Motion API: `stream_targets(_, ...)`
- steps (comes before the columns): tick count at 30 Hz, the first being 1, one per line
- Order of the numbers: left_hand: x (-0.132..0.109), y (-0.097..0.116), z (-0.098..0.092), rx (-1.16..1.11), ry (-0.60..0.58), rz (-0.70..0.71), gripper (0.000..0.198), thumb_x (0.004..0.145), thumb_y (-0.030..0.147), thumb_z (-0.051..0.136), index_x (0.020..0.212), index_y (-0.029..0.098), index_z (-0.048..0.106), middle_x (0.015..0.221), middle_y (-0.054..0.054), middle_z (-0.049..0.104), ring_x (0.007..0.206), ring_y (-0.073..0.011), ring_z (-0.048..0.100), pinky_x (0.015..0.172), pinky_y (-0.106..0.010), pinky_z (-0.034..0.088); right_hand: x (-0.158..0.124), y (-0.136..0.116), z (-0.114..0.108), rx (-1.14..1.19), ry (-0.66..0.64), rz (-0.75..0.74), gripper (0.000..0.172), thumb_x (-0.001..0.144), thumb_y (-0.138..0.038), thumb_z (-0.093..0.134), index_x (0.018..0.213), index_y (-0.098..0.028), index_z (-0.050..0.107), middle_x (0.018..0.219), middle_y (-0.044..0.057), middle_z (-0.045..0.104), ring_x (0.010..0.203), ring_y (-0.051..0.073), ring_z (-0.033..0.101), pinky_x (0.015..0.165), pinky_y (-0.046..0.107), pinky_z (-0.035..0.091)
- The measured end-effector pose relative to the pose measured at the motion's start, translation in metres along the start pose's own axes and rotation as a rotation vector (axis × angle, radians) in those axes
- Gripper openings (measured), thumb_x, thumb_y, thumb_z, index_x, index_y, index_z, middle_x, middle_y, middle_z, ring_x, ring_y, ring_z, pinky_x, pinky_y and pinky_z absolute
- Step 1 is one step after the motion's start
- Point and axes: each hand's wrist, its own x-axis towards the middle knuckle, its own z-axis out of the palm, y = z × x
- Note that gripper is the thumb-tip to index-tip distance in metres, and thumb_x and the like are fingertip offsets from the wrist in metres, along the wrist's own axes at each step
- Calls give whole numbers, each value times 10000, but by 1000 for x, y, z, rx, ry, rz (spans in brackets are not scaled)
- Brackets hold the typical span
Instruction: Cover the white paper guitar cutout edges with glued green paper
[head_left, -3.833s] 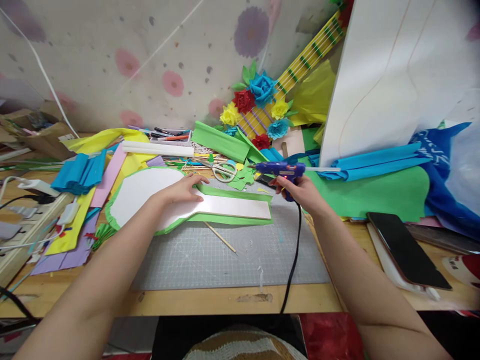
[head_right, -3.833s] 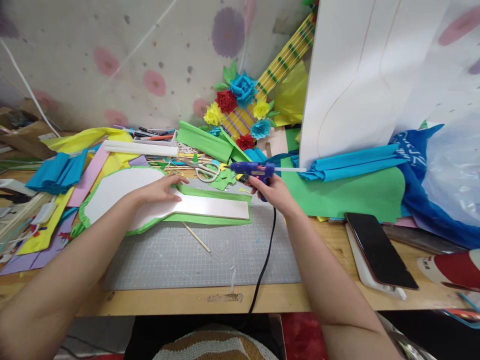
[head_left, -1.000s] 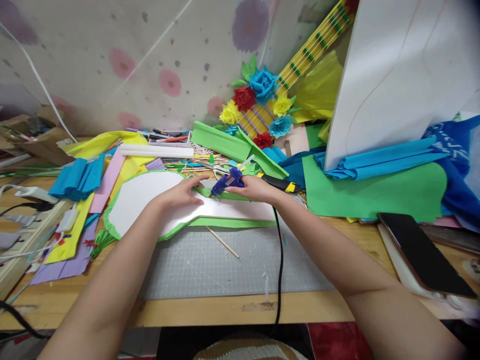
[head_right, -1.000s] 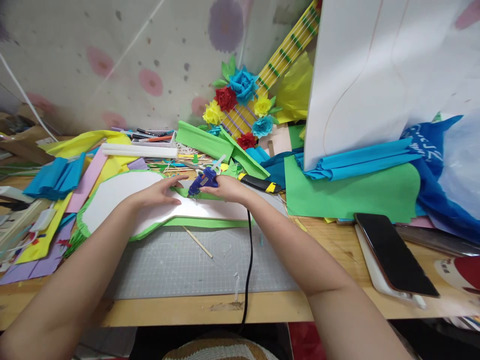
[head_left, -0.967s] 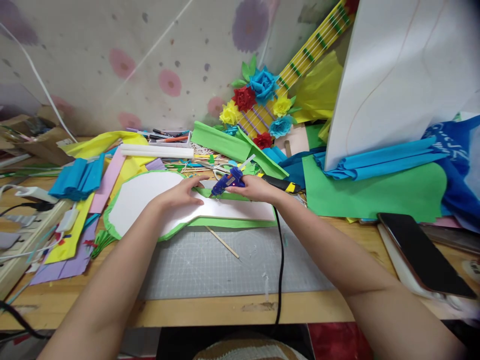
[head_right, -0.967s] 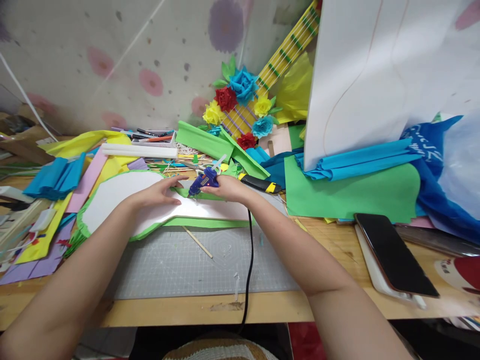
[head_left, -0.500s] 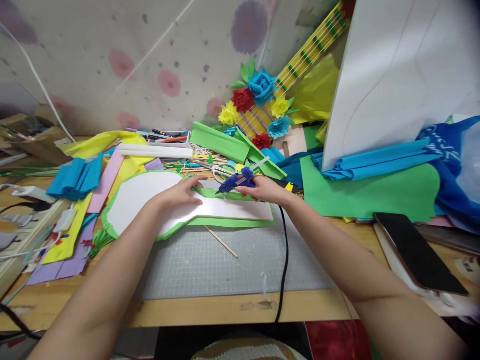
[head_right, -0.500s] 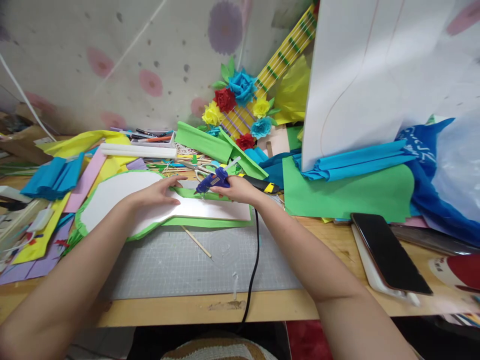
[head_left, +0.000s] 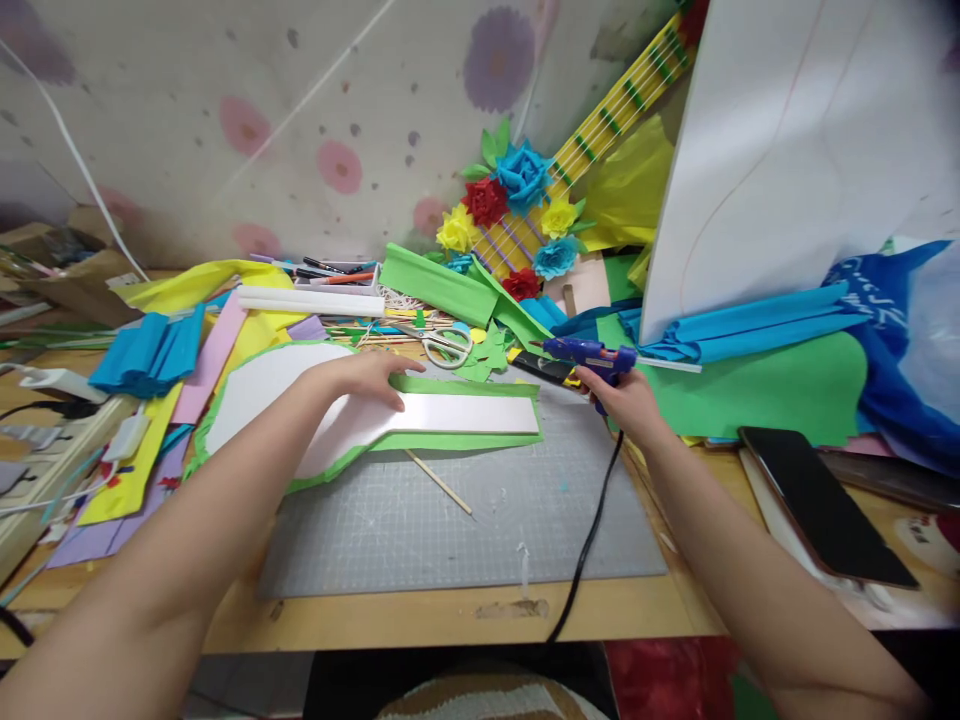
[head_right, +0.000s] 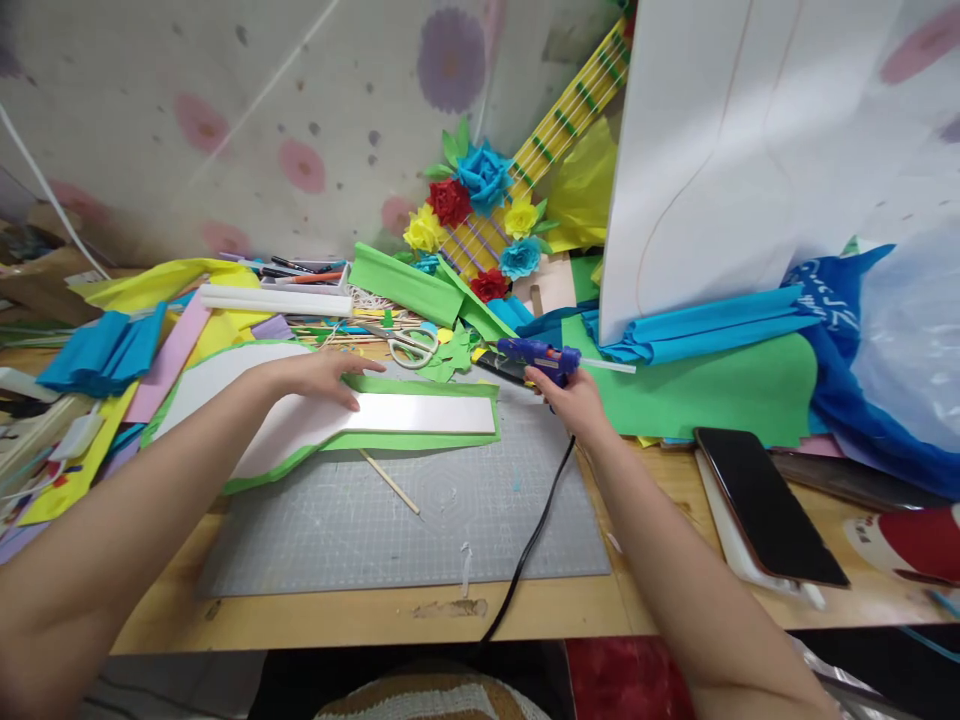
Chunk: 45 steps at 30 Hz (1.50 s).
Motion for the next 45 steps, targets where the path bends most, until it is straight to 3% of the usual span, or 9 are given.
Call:
stream_targets(6, -4, 5, 2, -39, 71, -26, 700, 634, 390, 656, 1289, 251, 451, 1184, -63, 602, 1014, -222, 576, 815, -277, 434, -12, 34, 0, -295, -6, -105, 483, 641, -632, 593, 739, -170, 694, 650, 56, 670, 634, 212, 614, 565, 300, 448)
stream_targets(13, -5, -2, 11, -81, 110, -14, 733, 617, 379, 679, 1287, 286, 398, 1127, -42, 598, 988, -221, 586, 795, -280, 443, -21, 33, 8, -607, -35, -46, 557, 731, -666, 484, 795, -159, 705, 755, 123, 694, 743, 283, 645, 616, 331, 443)
stream_targets(20, -8, 1, 14, -73, 153, -43, 740, 601, 381, 693, 1261, 269, 378, 1104, -40, 605, 921, -212, 605, 772, -277, 448, -23, 26, 6, -659, -73, 7, 570, 781, -621, 472, 1060, -162, 662, 952, 153, 694, 914, 311, 638, 718, 359, 467)
stream_targets(27, -6, 2, 14, 43, 165, -48, 646, 606, 379, 683, 1200, 261, 460, 1074, -36, 630, 929, -231, 600, 754, -289, 438, -24, 27, 7, -592, -71, -14, 553, 772, -592, 503, 1077, -148, 628, 996, 155, 668, 948, 298, 615, 767, 368, 464)
stream_targets(30, -8, 5, 15, 47, 185, -48, 613, 626, 362, 666, 1201, 263, 477, 1062, -33, 644, 921, -227, 605, 741, -285, 438, -30, 34, 7, -472, 62, -151, 608, 707, -635, 550, 1047, -132, 587, 971, 147, 631, 910, 275, 595, 771, 377, 463)
stream_targets(33, -12, 9, 16, 39, 209, -55, 579, 636, 342, 661, 1187, 266, 498, 1065, -28, 653, 914, -219, 611, 734, -278, 442, -46, 39, 6, -394, 420, -312, 628, 681, -650, 570, 1027, -129, 519, 946, 132, 565, 879, 254, 547, 783, 406, 452)
stream_targets(35, -14, 10, 16, 37, 222, -59, 566, 637, 330, 662, 1177, 263, 507, 1070, -27, 655, 920, -216, 611, 736, -274, 444, -58, 36, 7, -401, 534, -425, 506, 706, -592, 582, 955, -160, 502, 880, 105, 538, 839, 241, 523, 763, 409, 447)
stream_targets(40, -15, 10, 19, 31, 246, -69, 567, 643, 320, 654, 1184, 254, 496, 1073, -33, 654, 936, -219, 609, 755, -279, 449, -66, -15, 40, -448, 153, -729, 239, 807, -399, 528, 912, -185, 538, 887, 109, 586, 901, 249, 533, 833, 412, 414)
stream_targets(45, -17, 7, 23, -14, 276, 0, 559, 661, 291, 634, 1198, 237, 488, 1131, -49, 626, 1008, -228, 587, 810, -296, 446, -36, -83, 106, -494, -368, -727, 484, 804, -375, 588, 1203, -112, 510, 1224, 153, 564, 1122, 258, 500, 939, 365, 375)
